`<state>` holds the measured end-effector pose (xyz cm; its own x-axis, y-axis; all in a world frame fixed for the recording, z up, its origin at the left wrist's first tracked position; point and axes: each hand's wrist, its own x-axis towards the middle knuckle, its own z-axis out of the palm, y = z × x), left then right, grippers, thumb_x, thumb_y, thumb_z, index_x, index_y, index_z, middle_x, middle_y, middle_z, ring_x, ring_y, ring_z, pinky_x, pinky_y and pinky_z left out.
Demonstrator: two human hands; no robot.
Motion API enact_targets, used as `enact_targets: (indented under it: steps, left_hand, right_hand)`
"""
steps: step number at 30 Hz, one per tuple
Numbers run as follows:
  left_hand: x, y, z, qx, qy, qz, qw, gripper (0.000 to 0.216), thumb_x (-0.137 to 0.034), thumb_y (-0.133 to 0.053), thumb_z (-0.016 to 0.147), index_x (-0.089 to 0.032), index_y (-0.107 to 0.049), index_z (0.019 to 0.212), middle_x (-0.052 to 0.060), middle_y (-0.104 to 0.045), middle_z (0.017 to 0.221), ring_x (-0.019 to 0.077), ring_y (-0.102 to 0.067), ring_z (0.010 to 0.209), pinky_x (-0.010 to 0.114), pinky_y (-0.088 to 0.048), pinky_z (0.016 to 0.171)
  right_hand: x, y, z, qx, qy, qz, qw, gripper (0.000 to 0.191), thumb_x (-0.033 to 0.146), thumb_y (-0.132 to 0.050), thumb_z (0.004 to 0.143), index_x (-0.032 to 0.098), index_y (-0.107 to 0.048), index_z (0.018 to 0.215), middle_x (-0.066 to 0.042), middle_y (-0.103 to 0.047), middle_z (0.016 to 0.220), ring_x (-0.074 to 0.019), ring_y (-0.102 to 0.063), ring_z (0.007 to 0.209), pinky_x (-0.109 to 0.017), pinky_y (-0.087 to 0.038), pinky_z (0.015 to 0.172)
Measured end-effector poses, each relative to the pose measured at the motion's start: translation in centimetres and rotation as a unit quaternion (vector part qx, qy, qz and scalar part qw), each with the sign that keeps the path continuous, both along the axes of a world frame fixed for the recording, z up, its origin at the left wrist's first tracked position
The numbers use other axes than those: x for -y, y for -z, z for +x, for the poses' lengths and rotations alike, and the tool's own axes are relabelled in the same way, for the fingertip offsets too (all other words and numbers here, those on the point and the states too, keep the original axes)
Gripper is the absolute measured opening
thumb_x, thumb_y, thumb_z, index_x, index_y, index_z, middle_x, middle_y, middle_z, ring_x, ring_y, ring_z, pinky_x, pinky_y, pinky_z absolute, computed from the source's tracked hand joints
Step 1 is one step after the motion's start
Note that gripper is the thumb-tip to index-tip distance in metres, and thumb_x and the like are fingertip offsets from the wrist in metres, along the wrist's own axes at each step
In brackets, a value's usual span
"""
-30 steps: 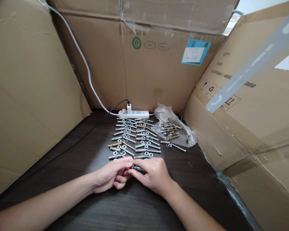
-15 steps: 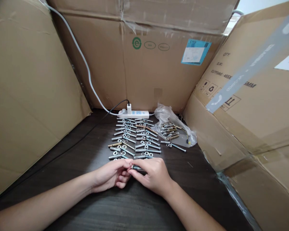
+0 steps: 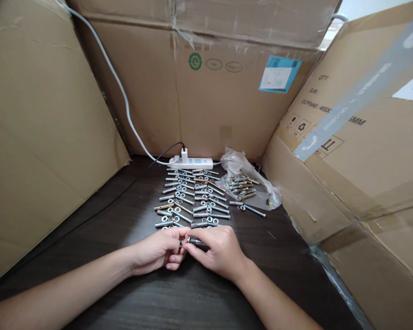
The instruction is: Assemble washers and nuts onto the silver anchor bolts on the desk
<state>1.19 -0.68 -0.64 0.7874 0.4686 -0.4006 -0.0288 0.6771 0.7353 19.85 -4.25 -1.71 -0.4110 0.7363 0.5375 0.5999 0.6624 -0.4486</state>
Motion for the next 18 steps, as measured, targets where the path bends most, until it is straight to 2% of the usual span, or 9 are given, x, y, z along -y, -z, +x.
enact_targets:
  steps: [4,9,13,18]
  left_hand:
    - [-0.05,0.27,0.03,0.018,0.015,0.016,1.0,0.027,-0.003,-0.05,0.061,-0.015,-0.049,0.085,-0.005,-0.042,0.062,0.0049,-0.036,0.047,0.019,-0.031,0.045]
    - [-0.06,0.49,0.04,0.022,0.018,0.044,0.999,0.022,-0.007,-0.056,0.068,-0.014,-0.052,0.088,-0.003,-0.047,0.064,0.0079,-0.046,0.053,0.023,-0.043,0.054]
    - [-0.05,0.49,0.08,0.021,0.027,0.047,0.998,0.012,-0.013,-0.058,0.072,-0.013,-0.051,0.082,-0.002,-0.049,0.064,0.0087,-0.05,0.055,0.024,-0.044,0.056]
    - [-0.06,0.36,0.04,0.017,0.029,0.045,0.998,0.022,-0.016,-0.06,0.073,-0.015,-0.051,0.093,-0.002,-0.051,0.063,0.0094,-0.05,0.053,0.023,-0.042,0.054]
  right_hand:
    - [0.0,-0.11,-0.11,-0.007,-0.002,0.0,1.0,0.014,0.027,-0.062,0.086,0.021,-0.065,0.097,0.002,-0.072,0.079,-0.0122,-0.067,0.064,-0.022,-0.046,0.062]
    - [0.07,-0.26,-0.11,-0.012,-0.006,-0.001,1.0,0.014,0.027,-0.062,0.086,0.02,-0.066,0.098,0.001,-0.072,0.081,-0.0121,-0.068,0.066,-0.021,-0.047,0.064]
    - [0.01,-0.37,-0.06,-0.012,-0.008,0.002,1.0,0.014,0.028,-0.061,0.086,0.02,-0.066,0.097,0.001,-0.073,0.081,-0.0119,-0.068,0.065,-0.021,-0.047,0.062]
    - [-0.07,-0.09,0.03,-0.008,-0.007,0.012,1.0,0.017,0.029,-0.06,0.087,0.02,-0.066,0.1,0.0,-0.073,0.082,-0.0124,-0.068,0.066,-0.022,-0.047,0.061]
